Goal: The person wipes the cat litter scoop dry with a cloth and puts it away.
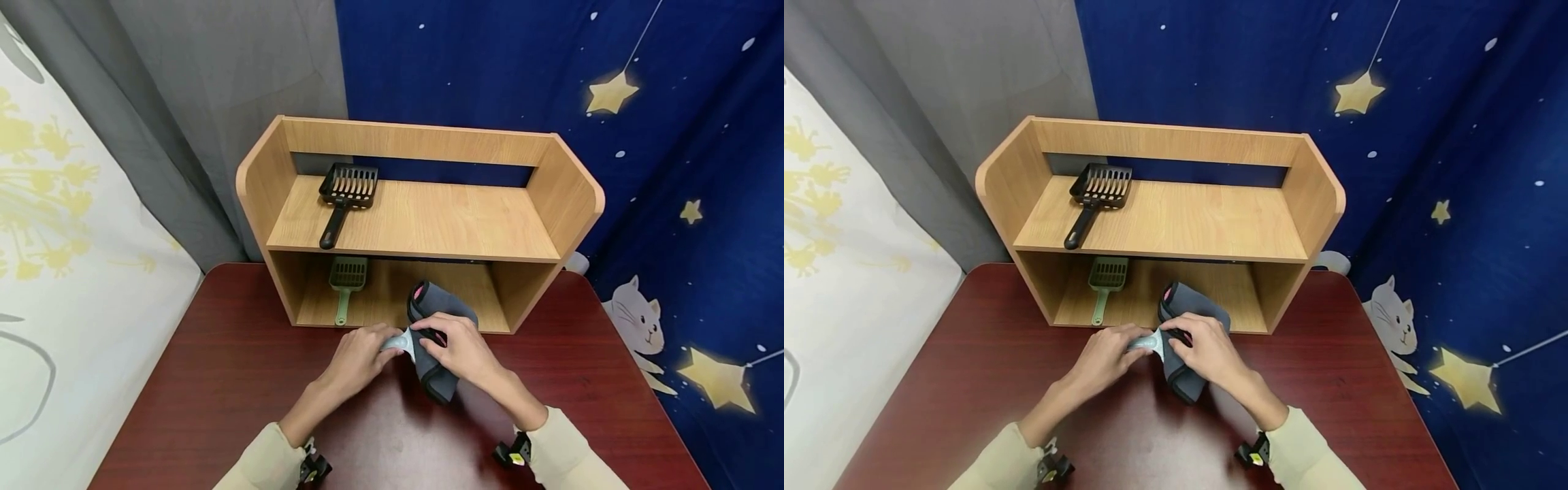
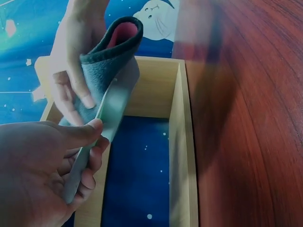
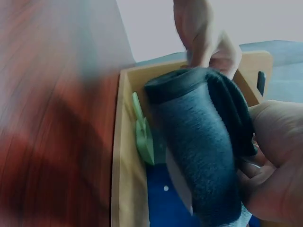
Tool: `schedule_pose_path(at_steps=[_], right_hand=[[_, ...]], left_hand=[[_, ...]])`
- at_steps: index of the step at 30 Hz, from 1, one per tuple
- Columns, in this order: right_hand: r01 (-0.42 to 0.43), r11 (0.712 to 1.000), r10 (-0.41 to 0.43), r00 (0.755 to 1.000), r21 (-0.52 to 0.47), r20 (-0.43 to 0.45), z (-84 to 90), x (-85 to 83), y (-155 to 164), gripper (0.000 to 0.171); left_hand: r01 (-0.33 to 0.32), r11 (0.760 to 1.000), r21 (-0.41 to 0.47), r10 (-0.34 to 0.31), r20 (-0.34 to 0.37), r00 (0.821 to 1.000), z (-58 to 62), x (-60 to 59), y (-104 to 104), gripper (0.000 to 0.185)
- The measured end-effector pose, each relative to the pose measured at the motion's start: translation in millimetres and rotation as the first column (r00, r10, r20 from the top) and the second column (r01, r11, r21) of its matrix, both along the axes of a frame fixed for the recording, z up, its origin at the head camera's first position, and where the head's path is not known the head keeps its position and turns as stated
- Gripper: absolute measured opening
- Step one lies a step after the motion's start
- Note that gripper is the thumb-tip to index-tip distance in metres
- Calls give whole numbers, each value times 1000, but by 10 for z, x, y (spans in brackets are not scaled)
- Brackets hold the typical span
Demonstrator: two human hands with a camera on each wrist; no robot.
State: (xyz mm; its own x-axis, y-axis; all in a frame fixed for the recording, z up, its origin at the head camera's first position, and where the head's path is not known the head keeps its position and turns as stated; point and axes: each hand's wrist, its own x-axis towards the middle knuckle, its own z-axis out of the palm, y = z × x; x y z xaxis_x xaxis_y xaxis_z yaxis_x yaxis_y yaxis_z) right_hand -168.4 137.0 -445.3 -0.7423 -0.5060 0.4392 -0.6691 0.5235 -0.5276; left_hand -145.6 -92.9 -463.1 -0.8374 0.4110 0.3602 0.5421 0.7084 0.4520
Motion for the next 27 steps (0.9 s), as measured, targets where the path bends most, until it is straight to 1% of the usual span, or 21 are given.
schedule_pose_path(at_steps=[4, 9, 12, 16, 19, 22, 23, 27], right_hand=[[16, 999, -16, 1000, 38, -5, 5, -32, 124, 31], [70, 997, -70, 997, 17, 21, 51, -42, 304, 31], [94, 995, -93, 994, -18, 48, 73, -37, 411, 31], [112, 988, -100, 988, -103, 116, 84, -23, 551, 31], [134, 978, -107, 980, -157, 170, 90, -15, 644, 31], [164, 969, -126, 972, -187, 197, 95, -13, 724, 29], [174, 965, -133, 970, -194, 206, 135, 10, 728, 28], [198, 951, -140, 961, -239, 240, 154, 22, 828, 27]], left_hand=[[1, 1000, -7, -1, -9, 1000, 26, 3, -26, 22], [-9, 1000, -11, 9, -34, 999, 23, 4, -80, 24], [-22, 1000, -14, 22, -41, 999, 16, 6, -123, 25], [-45, 999, -19, 45, -43, 998, 14, 1, -168, 27], [-54, 999, -8, 54, -27, 998, 21, -6, -193, 27], [-56, 998, 7, 56, -5, 998, 39, -5, -214, 28], [-55, 998, 13, 55, -1, 998, 38, -7, -223, 28], [-63, 998, 19, 63, 9, 998, 47, -14, -266, 28]])
